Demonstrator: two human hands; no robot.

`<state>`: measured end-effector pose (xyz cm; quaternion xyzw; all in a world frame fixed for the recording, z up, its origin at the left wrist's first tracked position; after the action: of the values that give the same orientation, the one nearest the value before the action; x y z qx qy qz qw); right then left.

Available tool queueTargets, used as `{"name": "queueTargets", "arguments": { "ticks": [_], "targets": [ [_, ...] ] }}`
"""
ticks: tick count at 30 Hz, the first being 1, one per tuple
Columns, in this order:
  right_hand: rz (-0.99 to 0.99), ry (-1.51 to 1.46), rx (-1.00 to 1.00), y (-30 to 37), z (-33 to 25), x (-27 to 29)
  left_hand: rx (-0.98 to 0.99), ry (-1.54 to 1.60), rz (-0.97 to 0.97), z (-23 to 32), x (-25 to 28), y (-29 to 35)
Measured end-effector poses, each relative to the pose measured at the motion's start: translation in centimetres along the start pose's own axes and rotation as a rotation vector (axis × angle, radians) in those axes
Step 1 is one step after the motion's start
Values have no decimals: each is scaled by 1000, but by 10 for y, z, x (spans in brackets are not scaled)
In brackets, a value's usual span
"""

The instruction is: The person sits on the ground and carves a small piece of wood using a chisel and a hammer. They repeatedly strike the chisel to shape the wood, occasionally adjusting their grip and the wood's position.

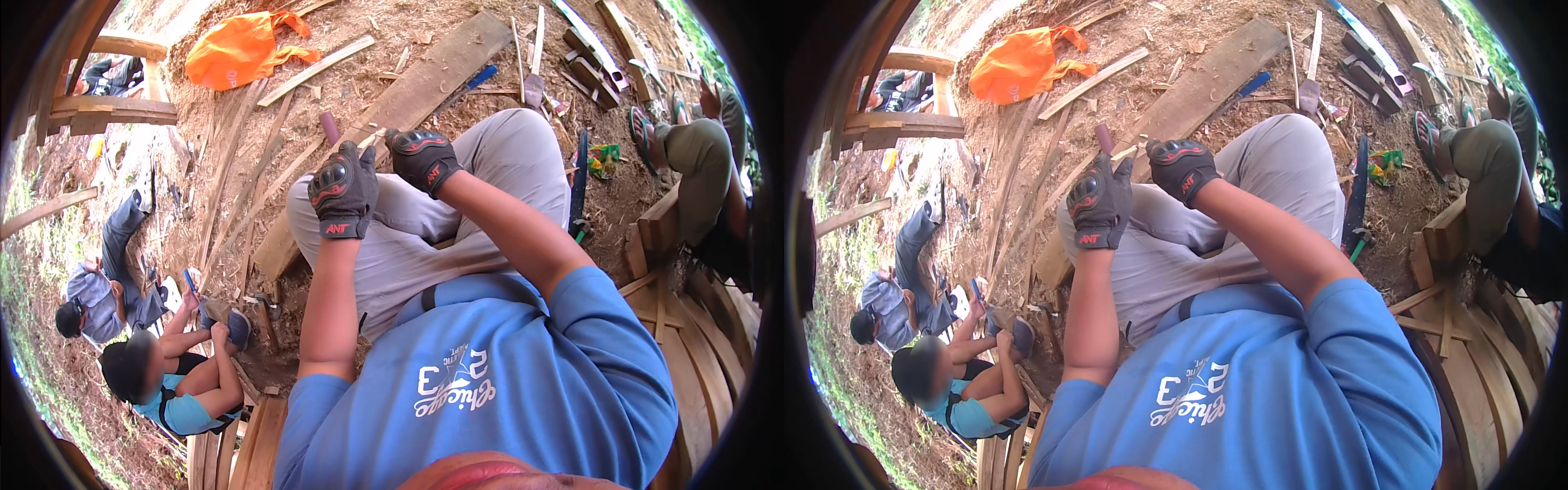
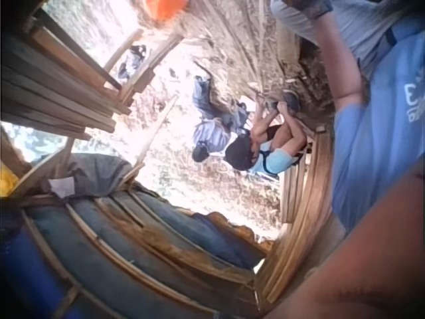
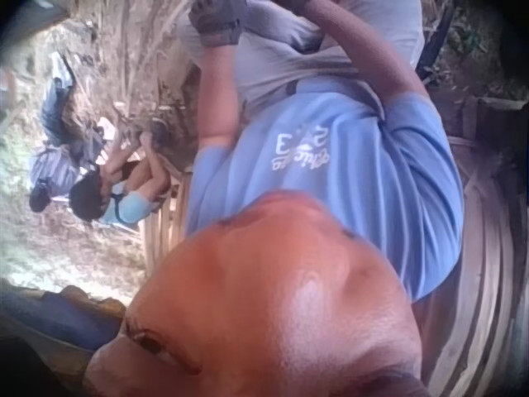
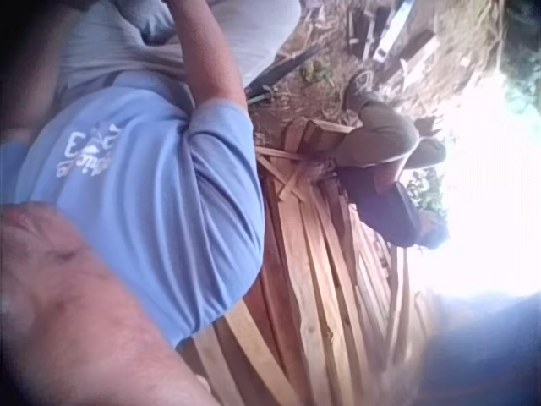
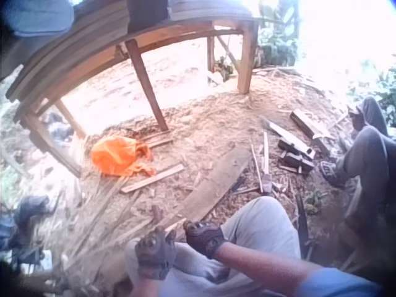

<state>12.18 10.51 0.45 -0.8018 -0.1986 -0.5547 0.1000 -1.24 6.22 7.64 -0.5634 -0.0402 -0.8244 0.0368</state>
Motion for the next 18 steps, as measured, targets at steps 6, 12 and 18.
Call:
{"name": "queueTargets", "arguments": {
  "ticks": [6, 12, 18],
  "targets": [
    [-22, -50, 49, 2, -8, 10, 102, 9, -69, -11, -1, 1],
    [33, 7, 99, 4, -10, 6, 161, 25, -156, -12, 6, 1],
    [33, -3, 125, 14, -21, 18, 57, 20, -22, -20, -2, 9]
  ]
}}
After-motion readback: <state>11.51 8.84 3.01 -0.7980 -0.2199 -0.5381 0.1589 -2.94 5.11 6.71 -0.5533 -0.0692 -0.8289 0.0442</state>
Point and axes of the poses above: each hand's wrist, its own y-axis away from the middle knuckle, its own x-axis out of the back of the hand, z = x × y, the point moved 5 cm from there along -y, towards the middle knuckle, and after that the axes turned 12 degrees about y, right-handed, at the moved point
